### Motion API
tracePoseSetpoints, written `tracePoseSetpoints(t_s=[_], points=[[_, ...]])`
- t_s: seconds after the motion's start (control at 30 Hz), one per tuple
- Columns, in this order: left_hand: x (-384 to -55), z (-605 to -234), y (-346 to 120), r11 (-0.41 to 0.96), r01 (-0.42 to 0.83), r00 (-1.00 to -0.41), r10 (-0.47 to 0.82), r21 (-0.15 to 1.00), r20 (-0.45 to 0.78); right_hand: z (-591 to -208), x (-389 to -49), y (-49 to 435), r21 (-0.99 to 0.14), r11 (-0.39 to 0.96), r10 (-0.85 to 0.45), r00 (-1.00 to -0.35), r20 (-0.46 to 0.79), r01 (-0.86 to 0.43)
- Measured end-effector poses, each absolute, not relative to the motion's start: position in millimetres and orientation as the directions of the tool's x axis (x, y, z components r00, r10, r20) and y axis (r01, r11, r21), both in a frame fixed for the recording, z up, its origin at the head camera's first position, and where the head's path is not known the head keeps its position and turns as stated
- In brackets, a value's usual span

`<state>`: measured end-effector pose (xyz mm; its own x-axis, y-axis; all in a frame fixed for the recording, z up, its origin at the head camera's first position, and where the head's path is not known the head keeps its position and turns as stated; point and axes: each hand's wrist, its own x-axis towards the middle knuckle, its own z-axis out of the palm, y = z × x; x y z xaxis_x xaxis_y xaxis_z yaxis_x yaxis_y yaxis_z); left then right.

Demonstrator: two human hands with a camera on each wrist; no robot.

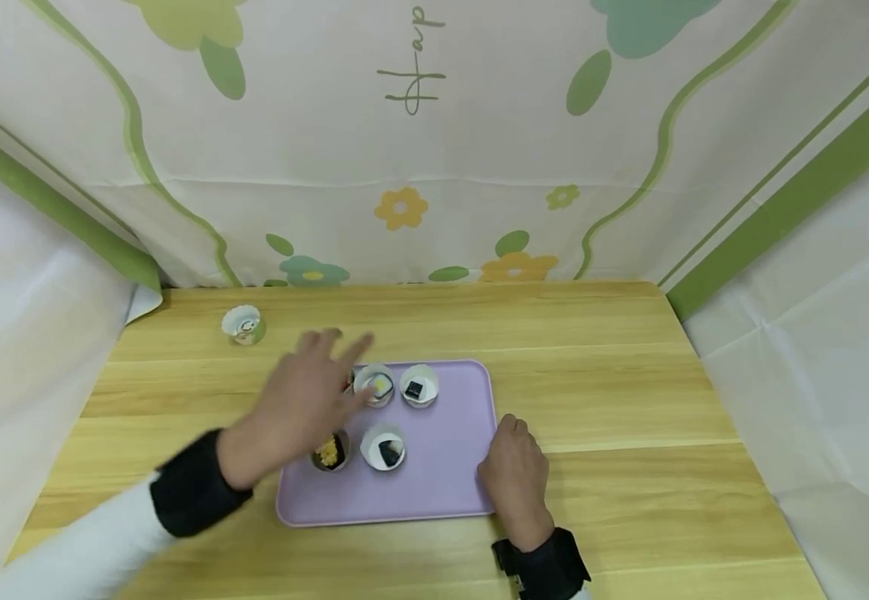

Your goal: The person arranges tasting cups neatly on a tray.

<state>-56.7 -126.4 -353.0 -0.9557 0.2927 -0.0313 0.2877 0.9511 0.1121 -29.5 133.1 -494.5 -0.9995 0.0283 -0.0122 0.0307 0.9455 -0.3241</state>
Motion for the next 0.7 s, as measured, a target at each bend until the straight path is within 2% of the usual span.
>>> tracePoseSetpoints(t_s=[0.1, 0.23, 0.43, 0.7], points=[[-83, -346, -161, 0.966, 0.206, -0.978, 0.21, 0.153, -0.008, -494, -28, 133, -0.333, 0.942, 0.03, -0.999, -0.03, 0.039], [-109, -347, -205, 0.976, 0.123, -0.99, 0.133, 0.181, -0.04, -493, -25, 135, -0.337, 0.94, 0.039, -0.998, -0.042, 0.051], [-127, -364, -248, 0.968, 0.033, -0.993, 0.06, 0.249, -0.1, -491, -23, 137, -0.341, 0.938, 0.05, -0.997, -0.055, 0.066], [-146, -407, -286, 0.948, -0.052, -0.978, 0.014, 0.313, -0.207, -491, -20, 136, -0.345, 0.934, 0.07, -0.995, -0.07, 0.09]])
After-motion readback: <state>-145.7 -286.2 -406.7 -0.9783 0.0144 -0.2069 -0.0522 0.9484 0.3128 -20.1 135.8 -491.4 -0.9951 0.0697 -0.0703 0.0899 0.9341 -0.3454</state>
